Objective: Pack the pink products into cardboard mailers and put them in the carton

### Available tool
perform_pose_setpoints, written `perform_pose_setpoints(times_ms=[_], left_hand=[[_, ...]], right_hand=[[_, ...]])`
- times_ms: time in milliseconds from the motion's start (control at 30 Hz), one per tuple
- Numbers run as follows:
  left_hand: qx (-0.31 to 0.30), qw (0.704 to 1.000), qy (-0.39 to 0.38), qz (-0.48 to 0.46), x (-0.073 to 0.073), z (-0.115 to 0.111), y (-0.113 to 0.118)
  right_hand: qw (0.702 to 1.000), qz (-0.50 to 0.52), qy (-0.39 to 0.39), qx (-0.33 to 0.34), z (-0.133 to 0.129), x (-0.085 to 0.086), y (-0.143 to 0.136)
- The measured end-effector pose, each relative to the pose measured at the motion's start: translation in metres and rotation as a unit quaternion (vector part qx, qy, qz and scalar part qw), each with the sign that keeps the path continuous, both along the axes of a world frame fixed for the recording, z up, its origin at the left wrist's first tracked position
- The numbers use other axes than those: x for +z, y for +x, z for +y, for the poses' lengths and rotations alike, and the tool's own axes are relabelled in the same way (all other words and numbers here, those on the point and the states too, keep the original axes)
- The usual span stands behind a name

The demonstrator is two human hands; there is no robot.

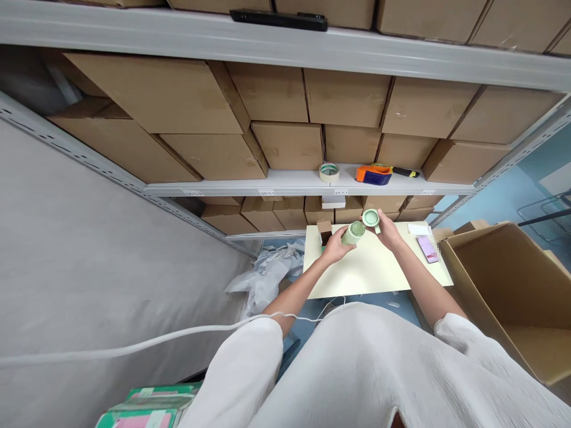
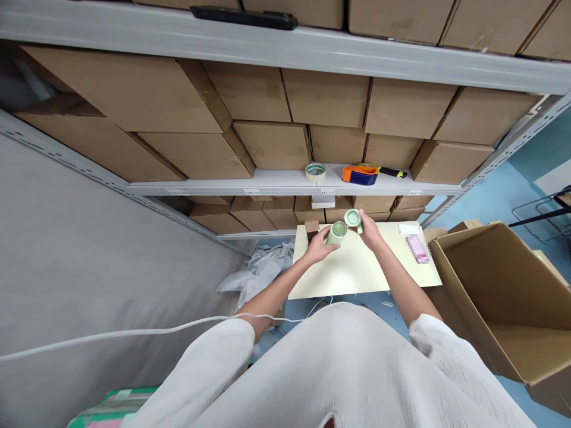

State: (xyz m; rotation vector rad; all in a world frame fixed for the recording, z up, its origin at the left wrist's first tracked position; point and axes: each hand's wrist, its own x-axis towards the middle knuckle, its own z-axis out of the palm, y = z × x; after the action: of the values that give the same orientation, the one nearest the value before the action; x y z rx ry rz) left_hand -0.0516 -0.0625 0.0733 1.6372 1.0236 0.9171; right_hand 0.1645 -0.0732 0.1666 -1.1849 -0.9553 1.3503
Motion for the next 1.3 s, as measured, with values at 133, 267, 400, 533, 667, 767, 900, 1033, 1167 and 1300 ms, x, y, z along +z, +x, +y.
perform_pose_setpoints(times_ms=[133,267,400,533,667,767,900,1033,1167,1300], left_hand=[[0.02,0.999,0.03,0.032,0.008,-0.003,-0.003],[0.044,0.998,0.024,0.037,0.015,-0.004,-0.003],[0.056,0.997,0.023,0.039,0.023,-0.004,-0.003],[0.05,0.997,0.039,0.03,0.026,-0.004,-0.003],[0.045,0.998,0.035,0.034,0.02,-0.001,-0.001],[0.038,0.998,0.021,0.04,0.015,0.001,0.0],[0.017,0.998,0.023,0.048,0.012,0.003,0.0],[-0.005,0.998,0.038,0.056,0.014,0.005,-0.002],[-0.022,0.997,0.048,0.056,0.013,0.01,-0.007],[-0.046,0.996,0.051,0.056,0.01,0.015,-0.01]], right_hand=[[0.998,0.05,-0.021,0.011,-0.004,-0.002,-0.002],[0.999,0.032,-0.012,0.018,-0.005,0.002,-0.001],[1.0,-0.007,0.014,0.01,-0.005,0.004,0.0],[0.998,-0.051,0.037,0.003,-0.006,0.002,0.0],[0.988,-0.142,0.06,0.007,-0.008,0.0,0.001],[0.974,-0.205,0.095,0.01,-0.009,0.0,-0.002],[0.962,-0.237,0.136,0.016,-0.01,-0.001,-0.006],[0.939,-0.295,0.173,0.046,-0.01,0.003,-0.003],[0.917,-0.326,0.201,0.113,-0.008,0.014,0.006],[0.887,-0.361,0.226,0.18,-0.006,0.028,0.01]])
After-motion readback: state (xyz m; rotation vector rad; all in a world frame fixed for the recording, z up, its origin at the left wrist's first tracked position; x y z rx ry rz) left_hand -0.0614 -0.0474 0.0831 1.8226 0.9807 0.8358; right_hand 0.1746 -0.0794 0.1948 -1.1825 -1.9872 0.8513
